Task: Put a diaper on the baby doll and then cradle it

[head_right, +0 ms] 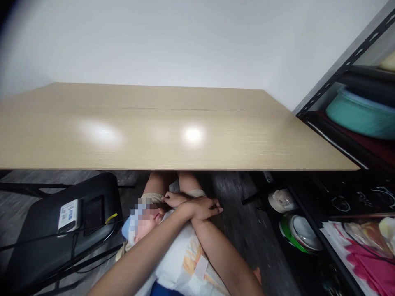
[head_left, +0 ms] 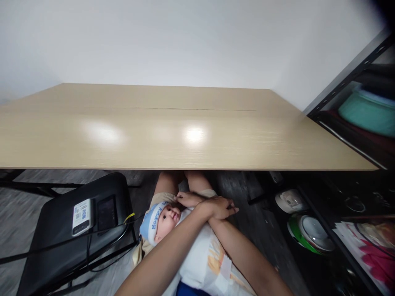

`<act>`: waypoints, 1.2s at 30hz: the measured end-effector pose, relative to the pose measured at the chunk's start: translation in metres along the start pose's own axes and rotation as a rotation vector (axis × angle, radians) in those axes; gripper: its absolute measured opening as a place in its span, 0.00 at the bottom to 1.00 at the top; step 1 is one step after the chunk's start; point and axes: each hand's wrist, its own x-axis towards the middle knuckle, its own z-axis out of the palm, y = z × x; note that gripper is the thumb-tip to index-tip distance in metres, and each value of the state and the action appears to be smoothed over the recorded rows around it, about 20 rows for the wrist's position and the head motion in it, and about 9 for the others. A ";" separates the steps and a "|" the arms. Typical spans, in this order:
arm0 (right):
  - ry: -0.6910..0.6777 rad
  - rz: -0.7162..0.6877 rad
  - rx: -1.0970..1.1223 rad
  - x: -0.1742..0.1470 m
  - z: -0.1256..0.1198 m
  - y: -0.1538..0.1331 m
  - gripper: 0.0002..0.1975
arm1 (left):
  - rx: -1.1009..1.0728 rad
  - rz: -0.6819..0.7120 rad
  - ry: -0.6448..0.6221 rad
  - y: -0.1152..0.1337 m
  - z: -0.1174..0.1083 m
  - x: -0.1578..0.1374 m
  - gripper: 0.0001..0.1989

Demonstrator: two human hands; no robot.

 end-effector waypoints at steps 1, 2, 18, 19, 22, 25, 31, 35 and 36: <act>-0.005 -0.003 0.000 0.000 0.000 0.000 0.22 | -0.001 0.002 0.001 0.000 0.000 0.000 0.33; -0.011 -0.008 -0.004 0.000 0.000 0.001 0.22 | -0.002 0.004 0.003 0.000 0.000 0.000 0.33; -0.035 -0.020 -0.025 -0.005 -0.004 -0.004 0.21 | 0.003 0.025 0.014 -0.003 0.003 0.003 0.32; -0.036 -0.017 -0.023 -0.005 -0.004 -0.004 0.21 | 0.003 0.024 0.014 -0.002 0.003 0.003 0.32; -0.037 -0.017 -0.017 -0.005 -0.004 -0.003 0.21 | 0.008 0.018 0.011 0.000 0.000 0.000 0.33; -0.037 -0.023 -0.024 -0.006 -0.004 -0.003 0.22 | 0.010 0.020 0.010 0.002 -0.002 -0.002 0.34; -0.029 -0.026 -0.043 -0.003 -0.004 -0.001 0.23 | 0.007 0.030 0.018 0.000 0.000 -0.001 0.33; -0.040 -0.014 -0.069 -0.003 -0.004 -0.002 0.23 | 0.003 0.020 0.019 -0.001 0.001 0.001 0.33; -0.040 -0.008 -0.068 -0.004 -0.005 -0.003 0.22 | 0.005 0.015 0.020 -0.001 0.002 0.001 0.33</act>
